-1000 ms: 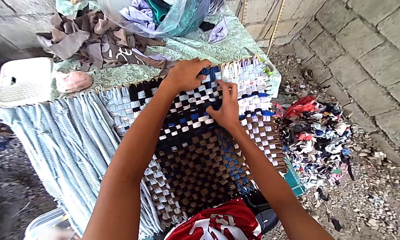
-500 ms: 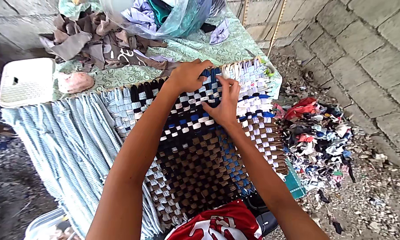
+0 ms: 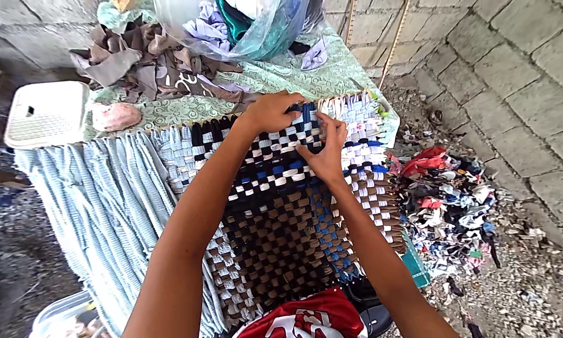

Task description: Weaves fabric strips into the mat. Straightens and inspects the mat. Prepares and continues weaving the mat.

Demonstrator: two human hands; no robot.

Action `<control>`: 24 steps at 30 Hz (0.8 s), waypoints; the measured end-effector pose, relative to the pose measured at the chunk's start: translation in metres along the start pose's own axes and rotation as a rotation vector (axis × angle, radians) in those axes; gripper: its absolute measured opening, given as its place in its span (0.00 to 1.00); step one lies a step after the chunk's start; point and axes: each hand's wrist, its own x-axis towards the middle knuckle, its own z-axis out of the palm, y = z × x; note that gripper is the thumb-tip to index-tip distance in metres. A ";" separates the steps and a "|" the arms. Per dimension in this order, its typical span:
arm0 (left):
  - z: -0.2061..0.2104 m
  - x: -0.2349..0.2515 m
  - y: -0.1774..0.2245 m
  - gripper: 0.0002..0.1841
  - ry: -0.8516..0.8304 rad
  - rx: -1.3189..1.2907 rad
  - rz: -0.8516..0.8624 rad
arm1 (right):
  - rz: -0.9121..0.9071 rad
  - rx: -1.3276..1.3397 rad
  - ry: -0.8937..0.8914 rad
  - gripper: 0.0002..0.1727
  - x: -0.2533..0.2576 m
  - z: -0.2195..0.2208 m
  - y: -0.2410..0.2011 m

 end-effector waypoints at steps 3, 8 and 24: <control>-0.001 0.002 -0.001 0.23 -0.001 -0.058 0.023 | -0.038 -0.049 0.024 0.48 0.004 -0.002 -0.012; -0.001 0.002 -0.002 0.23 0.004 -0.020 0.046 | -0.101 -0.231 0.079 0.48 0.020 0.019 -0.027; -0.001 0.003 -0.005 0.27 0.048 -0.113 0.069 | -0.100 0.039 0.026 0.47 0.036 -0.005 -0.004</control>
